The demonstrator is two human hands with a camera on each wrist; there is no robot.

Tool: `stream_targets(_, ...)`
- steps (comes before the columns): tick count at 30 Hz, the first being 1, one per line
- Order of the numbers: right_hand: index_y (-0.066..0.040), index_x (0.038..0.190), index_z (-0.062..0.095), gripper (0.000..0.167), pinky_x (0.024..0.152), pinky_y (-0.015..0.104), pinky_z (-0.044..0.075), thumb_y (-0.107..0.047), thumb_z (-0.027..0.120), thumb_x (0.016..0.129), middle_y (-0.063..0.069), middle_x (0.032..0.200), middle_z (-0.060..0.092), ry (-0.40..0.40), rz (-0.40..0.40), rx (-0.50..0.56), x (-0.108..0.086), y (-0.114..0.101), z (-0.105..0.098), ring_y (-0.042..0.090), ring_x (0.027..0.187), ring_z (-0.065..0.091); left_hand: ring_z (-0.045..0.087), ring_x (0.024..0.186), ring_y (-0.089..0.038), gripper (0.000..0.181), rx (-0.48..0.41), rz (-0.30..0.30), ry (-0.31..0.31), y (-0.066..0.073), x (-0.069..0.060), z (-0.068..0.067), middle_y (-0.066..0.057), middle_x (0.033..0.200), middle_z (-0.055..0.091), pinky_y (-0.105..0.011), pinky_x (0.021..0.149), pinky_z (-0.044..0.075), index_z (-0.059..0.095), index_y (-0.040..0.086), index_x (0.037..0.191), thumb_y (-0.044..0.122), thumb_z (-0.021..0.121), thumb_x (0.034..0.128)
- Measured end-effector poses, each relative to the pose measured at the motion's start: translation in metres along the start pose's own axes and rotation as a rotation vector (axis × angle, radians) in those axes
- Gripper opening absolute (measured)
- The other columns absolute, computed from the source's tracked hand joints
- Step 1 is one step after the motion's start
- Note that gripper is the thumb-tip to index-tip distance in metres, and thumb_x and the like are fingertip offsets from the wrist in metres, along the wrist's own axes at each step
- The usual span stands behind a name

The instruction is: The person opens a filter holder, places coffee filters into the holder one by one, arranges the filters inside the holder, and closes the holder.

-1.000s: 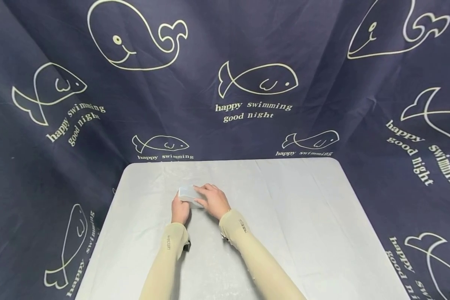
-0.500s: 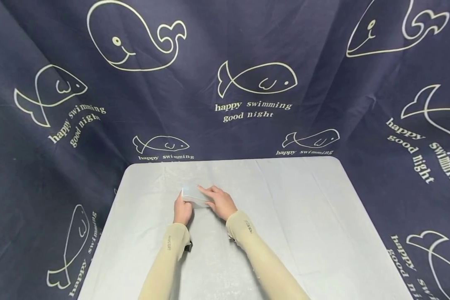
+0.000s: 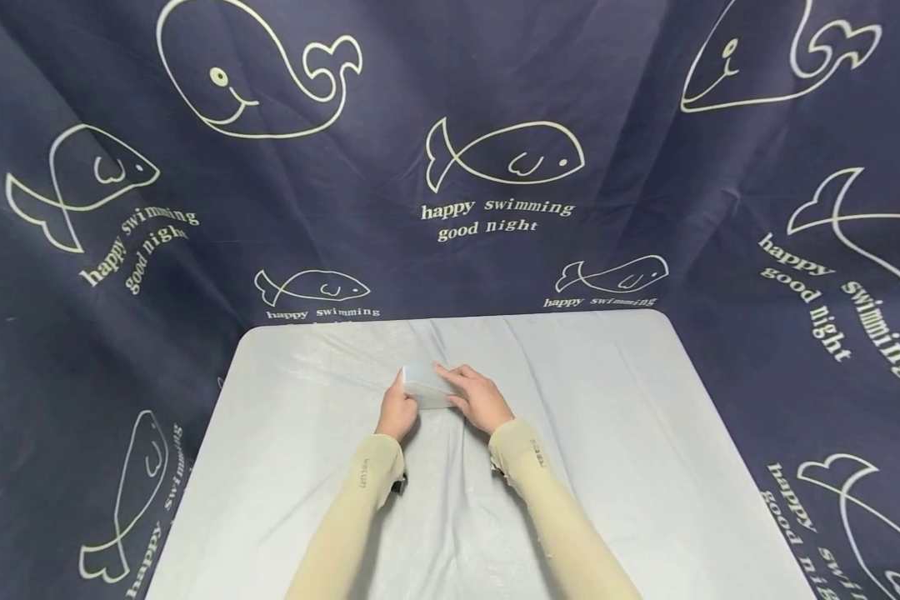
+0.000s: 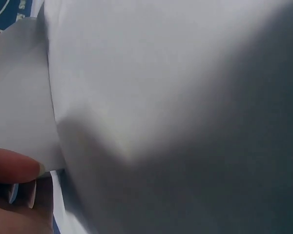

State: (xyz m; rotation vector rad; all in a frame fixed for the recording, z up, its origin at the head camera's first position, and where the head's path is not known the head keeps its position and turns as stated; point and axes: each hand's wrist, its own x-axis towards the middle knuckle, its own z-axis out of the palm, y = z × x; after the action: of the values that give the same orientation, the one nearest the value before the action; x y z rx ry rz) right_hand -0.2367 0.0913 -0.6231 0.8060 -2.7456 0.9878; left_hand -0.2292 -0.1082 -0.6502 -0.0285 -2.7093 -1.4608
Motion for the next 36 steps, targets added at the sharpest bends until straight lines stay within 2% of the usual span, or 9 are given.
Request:
stream_targets(8, -0.027, 0.151, 0.055, 0.071, 0.102, 0.044, 0.055, -0.008, 0.080, 0.087, 0.003, 0.120, 0.070, 0.007, 0.042, 0.013, -0.011, 0.012, -0.016, 0.027, 0.110, 0.070, 0.061, 0.129, -0.042, 0.071, -0.014, 0.027, -0.059, 0.012, 0.001, 0.014, -0.022, 0.134, 0.067, -0.056, 0.111, 0.047, 0.050, 0.002, 0.146, -0.013, 0.040, 0.0771)
stream_targets(10, -0.027, 0.151, 0.054, 0.071, 0.103, 0.044, 0.054, -0.008, 0.080, 0.088, 0.003, 0.119, 0.069, 0.009, 0.049, 0.011, -0.012, 0.014, -0.016, 0.027, 0.110, 0.070, 0.061, 0.129, -0.042, 0.071, -0.016, 0.039, -0.057, 0.012, 0.001, 0.017, -0.023, 0.134, 0.067, -0.056, 0.111, 0.047, 0.050, 0.002, 0.146, -0.013, 0.041, 0.0777)
stream_targets(14, -0.026, 0.152, 0.053, 0.071, 0.103, 0.045, 0.054, -0.009, 0.080, 0.089, 0.004, 0.120, 0.069, 0.007, 0.040, 0.012, -0.012, 0.016, -0.015, 0.028, 0.110, 0.070, 0.061, 0.129, -0.042, 0.073, -0.004, 0.025, -0.034, 0.011, 0.001, 0.019, -0.024, 0.135, 0.066, -0.056, 0.111, 0.047, 0.048, 0.001, 0.148, -0.013, 0.041, 0.0768)
stream_targets(23, -0.029, 0.154, 0.051, 0.071, 0.101, 0.044, 0.056, -0.012, 0.078, 0.091, 0.003, 0.123, 0.068, 0.007, 0.035, -0.024, -0.014, 0.019, -0.008, 0.027, 0.108, 0.070, 0.061, 0.129, -0.042, 0.073, 0.016, 0.007, -0.040, 0.005, -0.002, 0.021, -0.024, 0.135, 0.066, -0.055, 0.111, 0.047, 0.045, 0.001, 0.150, -0.013, 0.042, 0.0779)
stream_targets(27, -0.029, 0.155, 0.049, 0.071, 0.100, 0.044, 0.056, -0.013, 0.078, 0.092, 0.003, 0.123, 0.067, 0.013, 0.031, -0.024, -0.016, 0.019, -0.007, 0.027, 0.108, 0.070, 0.061, 0.129, -0.042, 0.073, 0.018, 0.020, -0.075, 0.003, -0.002, 0.019, -0.024, 0.135, 0.065, -0.056, 0.111, 0.047, 0.043, 0.001, 0.150, -0.012, 0.043, 0.0785)
stream_targets(33, -0.027, 0.153, 0.052, 0.073, 0.095, 0.043, 0.057, -0.011, 0.081, 0.088, 0.003, 0.121, 0.066, 0.079, -0.010, -0.037, -0.016, 0.022, -0.006, 0.025, 0.104, 0.069, 0.062, 0.126, -0.042, 0.066, 0.027, 0.056, -0.134, 0.003, 0.003, 0.015, -0.024, 0.130, 0.067, -0.057, 0.109, 0.048, 0.044, 0.002, 0.146, -0.010, 0.045, 0.0816)
stream_targets(36, -0.026, 0.154, 0.050, 0.074, 0.097, 0.044, 0.056, -0.011, 0.081, 0.088, 0.003, 0.123, 0.066, 0.075, -0.012, -0.038, -0.016, 0.023, -0.005, 0.025, 0.107, 0.069, 0.062, 0.127, -0.041, 0.065, 0.041, 0.053, -0.152, 0.003, 0.003, 0.014, -0.022, 0.130, 0.067, -0.055, 0.110, 0.047, 0.044, 0.002, 0.145, -0.010, 0.048, 0.0817)
